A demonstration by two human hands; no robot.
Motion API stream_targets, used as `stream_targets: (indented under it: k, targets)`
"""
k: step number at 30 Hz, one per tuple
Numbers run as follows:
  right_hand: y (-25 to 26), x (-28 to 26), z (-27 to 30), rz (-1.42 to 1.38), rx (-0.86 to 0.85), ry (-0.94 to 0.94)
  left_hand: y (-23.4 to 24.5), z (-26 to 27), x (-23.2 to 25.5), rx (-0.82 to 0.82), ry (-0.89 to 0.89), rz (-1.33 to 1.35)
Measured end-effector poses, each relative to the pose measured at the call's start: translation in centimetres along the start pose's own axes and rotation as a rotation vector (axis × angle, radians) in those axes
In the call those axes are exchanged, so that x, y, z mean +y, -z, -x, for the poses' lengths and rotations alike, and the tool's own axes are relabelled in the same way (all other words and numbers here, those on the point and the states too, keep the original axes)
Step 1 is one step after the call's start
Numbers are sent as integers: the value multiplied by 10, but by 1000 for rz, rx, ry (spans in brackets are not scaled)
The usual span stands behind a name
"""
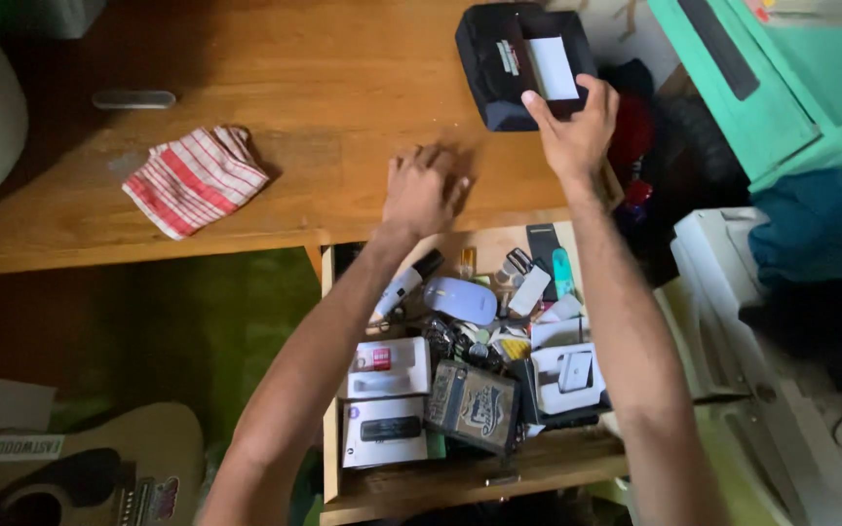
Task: Organizing and searching through various items inside a wooden desk drawer
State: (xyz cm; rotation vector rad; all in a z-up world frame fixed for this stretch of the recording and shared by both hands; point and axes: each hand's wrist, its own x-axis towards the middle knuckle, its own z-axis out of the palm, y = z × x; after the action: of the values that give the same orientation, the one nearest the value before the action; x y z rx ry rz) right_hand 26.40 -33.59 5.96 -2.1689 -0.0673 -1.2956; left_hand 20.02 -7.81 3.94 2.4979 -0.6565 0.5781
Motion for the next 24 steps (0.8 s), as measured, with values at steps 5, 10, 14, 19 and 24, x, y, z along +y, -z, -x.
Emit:
stream_targets:
  k: [5, 10, 14, 19, 24]
  targets:
    - [-8, -3, 4, 261, -341, -33, -3, 2, 3, -7, 10, -6]
    - [-18, 32, 7, 77, -271, 2, -6, -5, 13, 109, 27, -96]
    - [-26, 44, 8, -22, -190, 112, -6, 0, 15, 93, -5, -142]
    - [-30, 45, 4, 2, -208, 126, -13, -2, 11, 126, -23, -172]
    - [5, 35, 20, -86, -318, 50, -22, 21, 13, 106, 3, -243]
